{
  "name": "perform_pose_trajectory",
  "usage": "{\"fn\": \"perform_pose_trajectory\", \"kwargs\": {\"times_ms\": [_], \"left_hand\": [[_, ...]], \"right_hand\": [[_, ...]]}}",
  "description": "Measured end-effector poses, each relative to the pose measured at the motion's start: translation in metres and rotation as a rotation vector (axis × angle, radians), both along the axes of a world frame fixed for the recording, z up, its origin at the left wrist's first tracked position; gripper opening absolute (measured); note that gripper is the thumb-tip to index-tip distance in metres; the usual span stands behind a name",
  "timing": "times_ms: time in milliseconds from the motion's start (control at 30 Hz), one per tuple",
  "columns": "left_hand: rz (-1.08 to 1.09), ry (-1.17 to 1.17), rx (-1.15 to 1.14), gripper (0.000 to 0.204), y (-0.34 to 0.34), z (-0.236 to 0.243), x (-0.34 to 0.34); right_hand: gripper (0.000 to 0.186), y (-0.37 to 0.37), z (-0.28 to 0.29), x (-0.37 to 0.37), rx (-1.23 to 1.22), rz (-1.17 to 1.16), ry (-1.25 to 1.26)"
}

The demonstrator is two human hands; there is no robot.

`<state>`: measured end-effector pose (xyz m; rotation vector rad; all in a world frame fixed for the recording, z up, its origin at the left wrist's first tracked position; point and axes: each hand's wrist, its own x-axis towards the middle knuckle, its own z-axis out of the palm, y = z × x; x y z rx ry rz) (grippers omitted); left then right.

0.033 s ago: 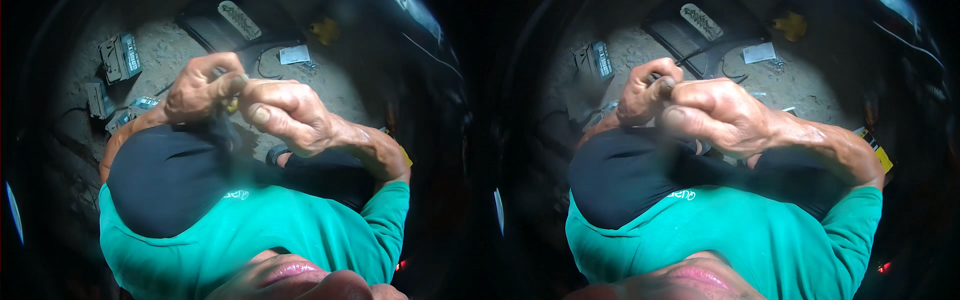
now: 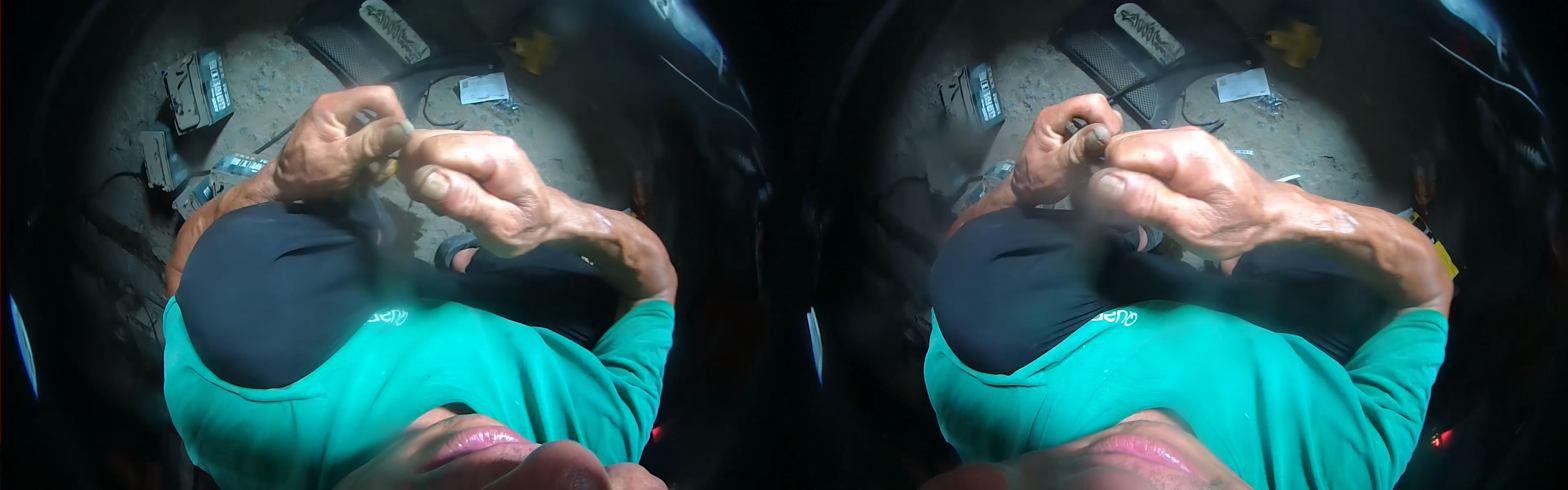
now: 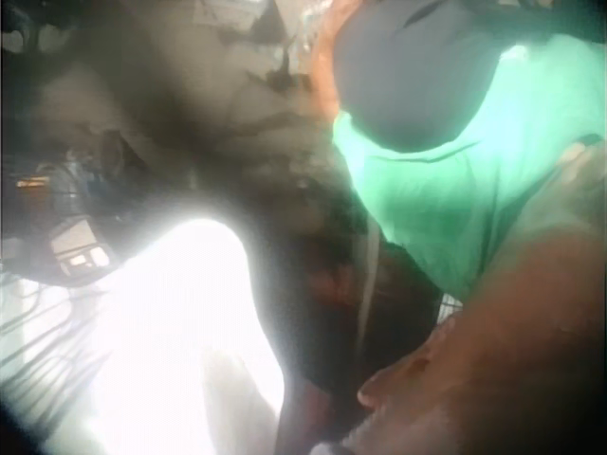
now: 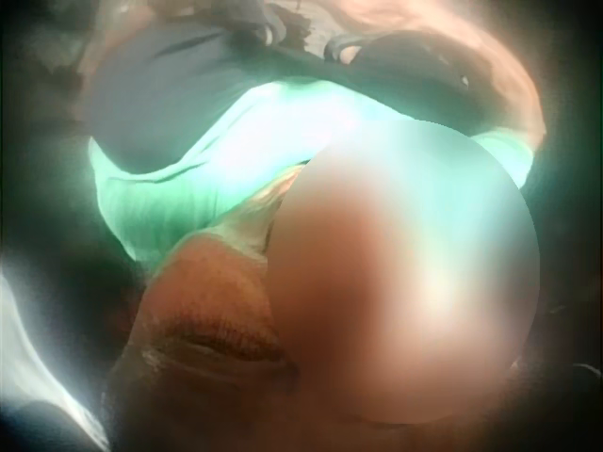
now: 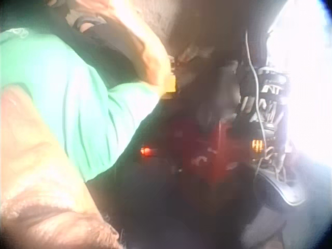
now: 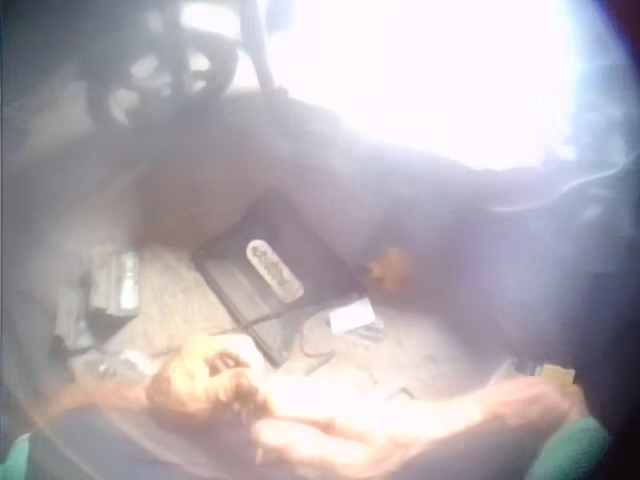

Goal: The person uses pliers to strip insulation from wires and then twists a wire connector onto the exposed ends of the wires.

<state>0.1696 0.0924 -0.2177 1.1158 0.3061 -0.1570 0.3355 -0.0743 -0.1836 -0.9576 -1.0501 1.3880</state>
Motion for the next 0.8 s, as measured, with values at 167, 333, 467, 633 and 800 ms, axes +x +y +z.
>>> {"fn": "perform_pose_trajectory", "kwargs": {"times_ms": [167, 333, 467, 633, 800], "left_hand": [[0.148, -0.041, -0.115, 0.021, -0.011, 0.009, -0.005], [0.029, -0.164, 0.121, 0.024, 0.005, 0.013, 0.007], [0.149, -0.037, -0.061, 0.021, 0.014, 0.01, 0.005], [0.173, -0.157, -0.254, 0.017, 0.01, -0.002, 0.003], [-0.087, -0.209, -0.217, 0.02, 0.007, -0.003, -0.001]], "right_hand": [[0.041, 0.01, 0.039, 0.024, -0.376, 0.073, 0.077], [0.045, 0.016, 0.044, 0.028, -0.437, 0.047, 0.256], [0.043, 0.035, 0.033, 0.028, -0.362, 0.014, 0.154], [0.046, 0.034, 0.013, 0.032, -0.445, -0.007, 0.432], [0.046, 0.013, 0.037, 0.028, -0.532, -0.011, 0.462]]}}
